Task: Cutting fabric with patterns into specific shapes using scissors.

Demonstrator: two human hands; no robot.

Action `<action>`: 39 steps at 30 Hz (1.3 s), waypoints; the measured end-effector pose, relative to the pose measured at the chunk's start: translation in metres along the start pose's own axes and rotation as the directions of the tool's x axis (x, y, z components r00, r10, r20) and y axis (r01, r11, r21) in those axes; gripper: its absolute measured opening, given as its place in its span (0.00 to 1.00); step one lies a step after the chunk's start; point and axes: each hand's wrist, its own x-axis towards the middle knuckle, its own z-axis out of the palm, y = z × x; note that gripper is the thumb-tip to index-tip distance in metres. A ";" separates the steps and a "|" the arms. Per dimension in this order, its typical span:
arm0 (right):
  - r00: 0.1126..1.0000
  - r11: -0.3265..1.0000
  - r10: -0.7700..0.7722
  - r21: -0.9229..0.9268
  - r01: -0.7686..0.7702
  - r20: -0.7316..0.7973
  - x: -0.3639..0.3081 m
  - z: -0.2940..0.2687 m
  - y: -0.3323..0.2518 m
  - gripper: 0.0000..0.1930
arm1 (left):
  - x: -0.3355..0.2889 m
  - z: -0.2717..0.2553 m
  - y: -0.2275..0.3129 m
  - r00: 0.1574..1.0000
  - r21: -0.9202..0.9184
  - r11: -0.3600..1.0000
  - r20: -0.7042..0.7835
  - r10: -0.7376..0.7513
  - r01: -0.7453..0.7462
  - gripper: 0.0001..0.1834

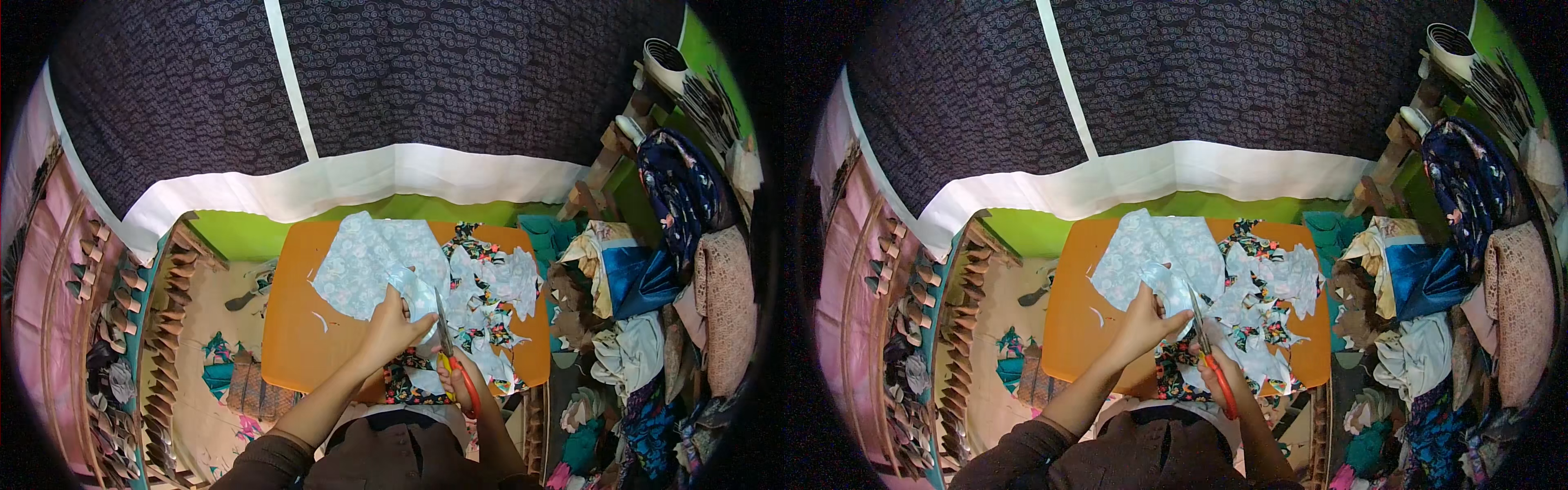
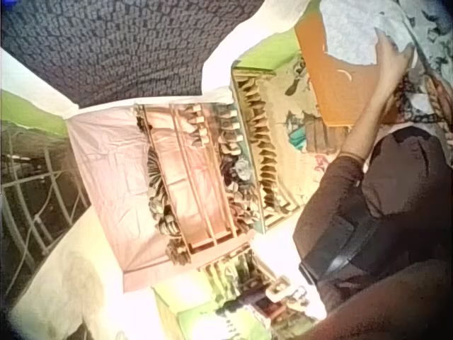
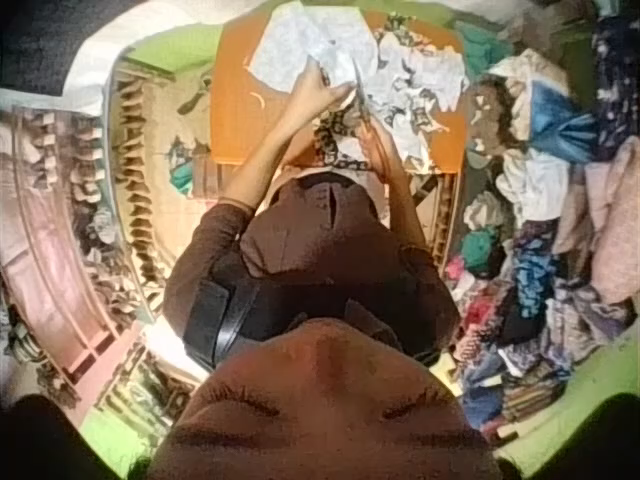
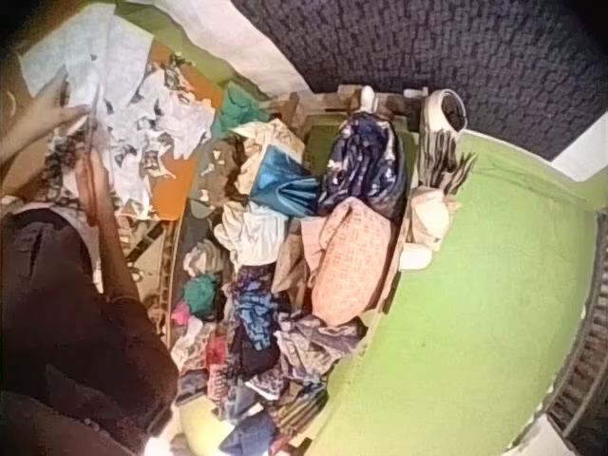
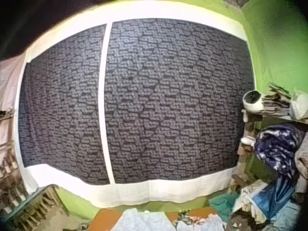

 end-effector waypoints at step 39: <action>0.993 0.997 0.069 -0.052 -0.064 0.099 0.001 -0.007 -0.007 0.35 | 0.003 -0.018 -0.005 0.983 0.066 0.983 0.065 0.169 -0.173 0.43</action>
